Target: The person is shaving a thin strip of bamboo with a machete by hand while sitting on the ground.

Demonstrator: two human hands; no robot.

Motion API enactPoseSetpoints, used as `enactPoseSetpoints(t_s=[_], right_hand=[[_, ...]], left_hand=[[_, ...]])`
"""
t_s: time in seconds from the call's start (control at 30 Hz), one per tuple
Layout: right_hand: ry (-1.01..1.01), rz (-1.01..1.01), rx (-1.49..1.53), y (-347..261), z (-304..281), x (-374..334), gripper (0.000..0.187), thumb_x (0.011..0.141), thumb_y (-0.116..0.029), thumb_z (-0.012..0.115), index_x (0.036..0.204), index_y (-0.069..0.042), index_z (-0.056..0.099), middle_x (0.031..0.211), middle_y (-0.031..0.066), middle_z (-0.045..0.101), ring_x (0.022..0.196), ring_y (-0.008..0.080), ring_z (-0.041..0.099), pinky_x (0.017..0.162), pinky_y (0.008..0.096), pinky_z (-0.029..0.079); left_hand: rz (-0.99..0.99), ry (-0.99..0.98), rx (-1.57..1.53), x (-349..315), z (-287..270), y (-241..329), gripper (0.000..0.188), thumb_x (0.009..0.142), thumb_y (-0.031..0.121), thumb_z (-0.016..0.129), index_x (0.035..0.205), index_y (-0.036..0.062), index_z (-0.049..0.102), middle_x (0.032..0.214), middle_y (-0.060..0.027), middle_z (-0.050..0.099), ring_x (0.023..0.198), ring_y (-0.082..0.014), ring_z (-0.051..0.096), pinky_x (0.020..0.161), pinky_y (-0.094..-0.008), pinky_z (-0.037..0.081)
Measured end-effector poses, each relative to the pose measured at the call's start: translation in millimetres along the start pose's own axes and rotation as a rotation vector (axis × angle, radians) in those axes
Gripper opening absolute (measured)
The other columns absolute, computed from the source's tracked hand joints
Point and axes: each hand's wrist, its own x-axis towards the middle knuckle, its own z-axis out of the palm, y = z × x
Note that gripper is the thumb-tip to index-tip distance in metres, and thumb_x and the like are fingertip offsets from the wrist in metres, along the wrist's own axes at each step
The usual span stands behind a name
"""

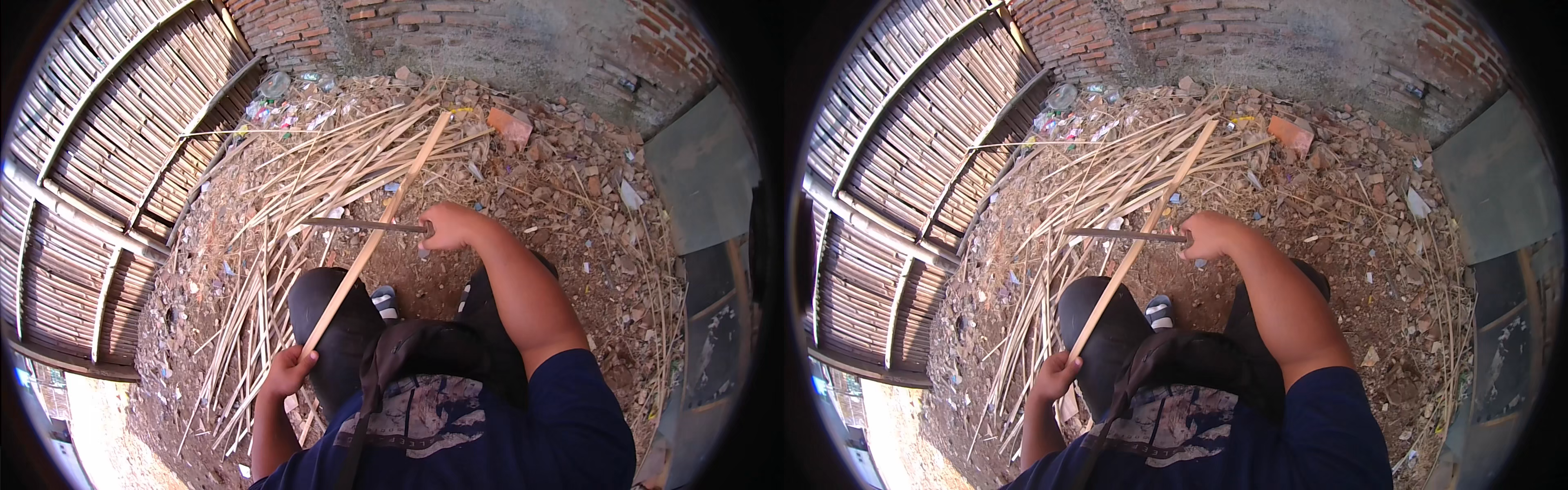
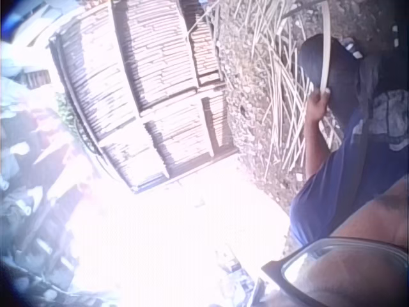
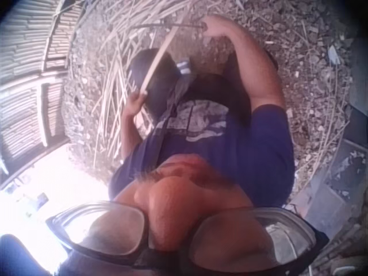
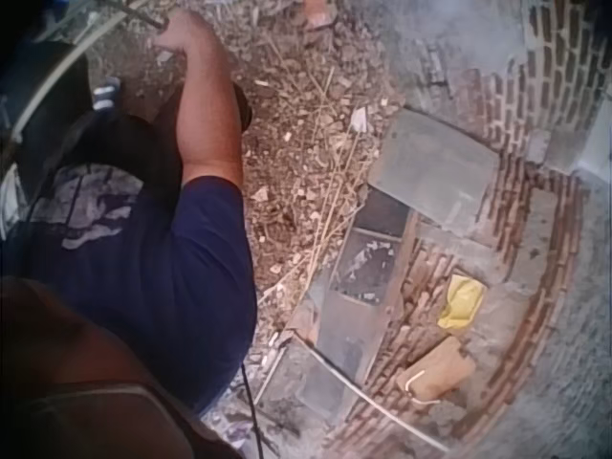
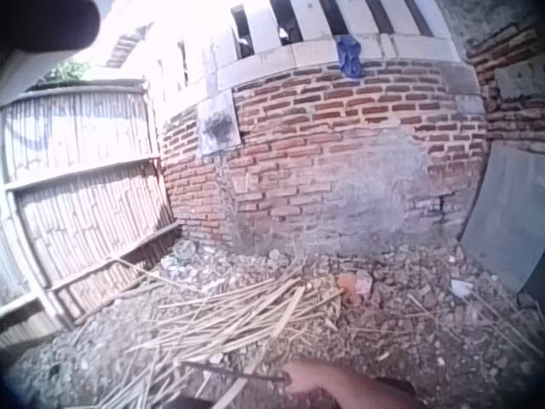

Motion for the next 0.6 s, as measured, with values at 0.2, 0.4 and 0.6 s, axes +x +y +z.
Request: enactPoseSetpoints(t_s=[0.2, 0.4, 0.6], right_hand=[[-0.002, 0.012, 0.022, -2, 0, -1, 0.048, 0.074, -0.039, 0.078, 0.107, -0.005, 0.07, 0.096, 0.0173, 0.071, 0.094, 0.0345, 0.068, 0.082, 0.0438, 0.053], [0.0, 0.011, 0.012, -1, 1, 0, 0.05, 0.073, -0.039, 0.079, 0.11, -0.006, 0.071, 0.097, 0.0167, 0.071, 0.094, 0.0339, 0.068, 0.082, 0.0436, 0.054], [-0.012, 0.027, 0.005, 0, 2, 2, 0.051, 0.073, -0.039, 0.079, 0.111, -0.007, 0.071, 0.099, 0.0171, 0.071, 0.096, 0.0343, 0.068, 0.083, 0.0437, 0.054]], left_hand=[[-0.018, -0.026, -0.018, 1, -1, -1, 0.034, 0.098, 0.036, 0.066, 0.084, 0.0051, 0.064, 0.066, 0.0086, 0.051, 0.059, -0.0035, 0.041, 0.052, -0.0242, 0.032], [-0.006, -0.013, -0.048, 3, -2, -7, 0.037, 0.097, 0.036, 0.068, 0.077, 0.0052, 0.064, 0.064, 0.0079, 0.049, 0.059, -0.0042, 0.04, 0.051, -0.0257, 0.031], [0.001, -0.022, -0.056, 3, -1, -4, 0.037, 0.097, 0.035, 0.068, 0.077, 0.0051, 0.064, 0.064, 0.0084, 0.049, 0.059, -0.0039, 0.04, 0.051, -0.0256, 0.031]])
